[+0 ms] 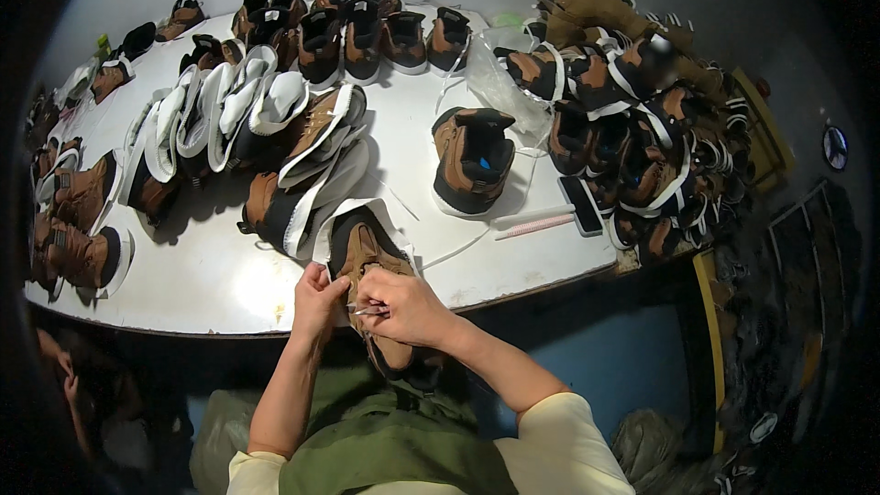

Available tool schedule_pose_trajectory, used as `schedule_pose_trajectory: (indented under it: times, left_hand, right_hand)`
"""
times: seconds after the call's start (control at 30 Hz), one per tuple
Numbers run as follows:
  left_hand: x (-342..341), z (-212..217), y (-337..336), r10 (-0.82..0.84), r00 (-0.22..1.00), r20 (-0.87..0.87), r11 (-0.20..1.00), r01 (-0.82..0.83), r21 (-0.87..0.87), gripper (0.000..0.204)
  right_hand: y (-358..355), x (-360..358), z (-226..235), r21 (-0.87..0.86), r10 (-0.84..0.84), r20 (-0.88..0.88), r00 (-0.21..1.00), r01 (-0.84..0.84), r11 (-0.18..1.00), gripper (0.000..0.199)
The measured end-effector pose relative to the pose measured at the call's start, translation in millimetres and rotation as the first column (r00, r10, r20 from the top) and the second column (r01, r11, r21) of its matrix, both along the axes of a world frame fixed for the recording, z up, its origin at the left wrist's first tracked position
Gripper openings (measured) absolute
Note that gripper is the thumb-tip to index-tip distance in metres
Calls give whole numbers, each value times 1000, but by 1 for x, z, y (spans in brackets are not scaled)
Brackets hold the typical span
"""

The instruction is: The person sits on the floor and works on a brown high-top sneaker, using a small metal tool to scrape or adjust the white midsole and upper. They repeatedly rotate the shoe, insert the tool into the seam, and manipulate the laces and tongue area.

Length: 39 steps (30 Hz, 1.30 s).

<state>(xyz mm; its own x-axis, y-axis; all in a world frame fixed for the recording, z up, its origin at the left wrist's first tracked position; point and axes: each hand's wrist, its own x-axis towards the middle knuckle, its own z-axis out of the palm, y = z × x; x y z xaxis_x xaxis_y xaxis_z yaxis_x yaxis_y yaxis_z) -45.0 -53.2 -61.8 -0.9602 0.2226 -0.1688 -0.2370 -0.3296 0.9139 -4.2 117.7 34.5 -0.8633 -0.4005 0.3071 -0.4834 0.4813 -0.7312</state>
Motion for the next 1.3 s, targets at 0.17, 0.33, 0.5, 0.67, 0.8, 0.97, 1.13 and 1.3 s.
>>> schedule_pose_trajectory:
  times: [0.17, 0.33, 0.5, 0.67, 0.8, 0.97, 1.13, 1.3]
  left_hand:
    - [19, 4, -3, 266, 845, -463, 798, -463, -386, 44]
    - [36, 29, -2, 158, 825, -543, 880, -368, -302, 17]
    - [36, 29, 3, 108, 948, -300, 945, -191, -265, 12]
    - [36, 31, 0, 89, 964, -249, 962, -148, -230, 12]
    - [35, 31, 1, 82, 962, -259, 958, -148, -245, 11]
    - [34, 27, 3, 93, 934, -346, 943, -193, -270, 8]
    - [32, 22, 1, 41, 938, -344, 962, -130, -240, 6]
    - [30, 19, 2, 68, 931, -358, 980, -129, -151, 5]
  right_hand:
    - [-13, 5, -4, 110, 7, -2, 1000, -7, 994, 21]
    - [-11, 9, -4, 71, 14, 14, 1000, -15, 997, 24]
    - [-13, 17, -5, 116, 31, 36, 999, -35, 993, 25]
    - [-14, 17, -3, 67, 13, 94, 996, -19, 998, 25]
    - [-12, 16, -3, 34, 41, 142, 989, -46, 998, 23]
    - [-12, 13, -3, 37, 55, 128, 990, -61, 997, 21]
    - [-9, 15, 6, -12, 54, 287, 956, -53, 999, 22]
    - [-9, 15, 1, -37, 29, 269, 963, -20, 999, 35]
